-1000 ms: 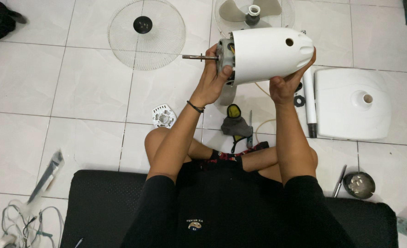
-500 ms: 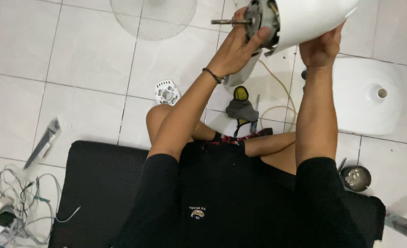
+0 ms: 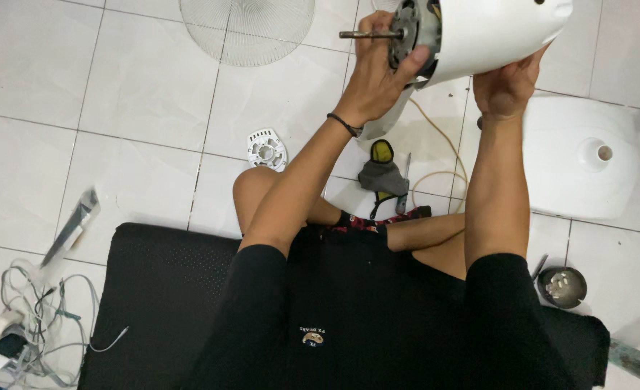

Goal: The person sits on a mat and uses a screwdriver to adjust the fan motor, then wipes the motor and a white plastic fan housing with a cloth. The person handles the motor and housing parts while other fan components lie nearby.

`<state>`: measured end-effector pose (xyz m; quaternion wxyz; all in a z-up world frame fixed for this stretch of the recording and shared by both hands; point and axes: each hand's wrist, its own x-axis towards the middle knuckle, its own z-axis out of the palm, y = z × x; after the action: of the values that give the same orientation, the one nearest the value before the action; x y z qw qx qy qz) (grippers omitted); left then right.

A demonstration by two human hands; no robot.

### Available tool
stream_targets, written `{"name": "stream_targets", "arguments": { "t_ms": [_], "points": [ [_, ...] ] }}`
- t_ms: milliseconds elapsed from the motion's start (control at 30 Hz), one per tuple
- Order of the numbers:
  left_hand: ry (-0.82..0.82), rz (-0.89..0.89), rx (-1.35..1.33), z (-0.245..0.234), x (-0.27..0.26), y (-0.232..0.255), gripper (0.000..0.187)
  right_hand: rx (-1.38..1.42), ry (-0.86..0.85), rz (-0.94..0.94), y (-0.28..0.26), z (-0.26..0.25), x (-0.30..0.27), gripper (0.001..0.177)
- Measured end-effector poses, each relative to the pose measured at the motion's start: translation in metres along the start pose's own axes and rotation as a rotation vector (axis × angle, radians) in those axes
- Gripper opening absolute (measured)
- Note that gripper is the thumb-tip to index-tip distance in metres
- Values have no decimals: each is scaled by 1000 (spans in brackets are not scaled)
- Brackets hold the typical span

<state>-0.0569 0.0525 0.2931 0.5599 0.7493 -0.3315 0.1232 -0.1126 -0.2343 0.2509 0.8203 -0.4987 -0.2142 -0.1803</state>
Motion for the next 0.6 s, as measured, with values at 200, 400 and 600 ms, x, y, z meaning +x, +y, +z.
{"name": "stream_targets", "arguments": {
  "t_ms": [200,400,600],
  "points": [
    [73,-7,-62,-14,-5,16,83,51,61,-21,11,10,-10,105],
    [27,-98,-116,-29,-13,21,89,-270,71,50,-59,65,13,134],
    [-18,-66,-230,-39,-18,12,93,-796,-198,12,-104,104,14,132]
  ]
}}
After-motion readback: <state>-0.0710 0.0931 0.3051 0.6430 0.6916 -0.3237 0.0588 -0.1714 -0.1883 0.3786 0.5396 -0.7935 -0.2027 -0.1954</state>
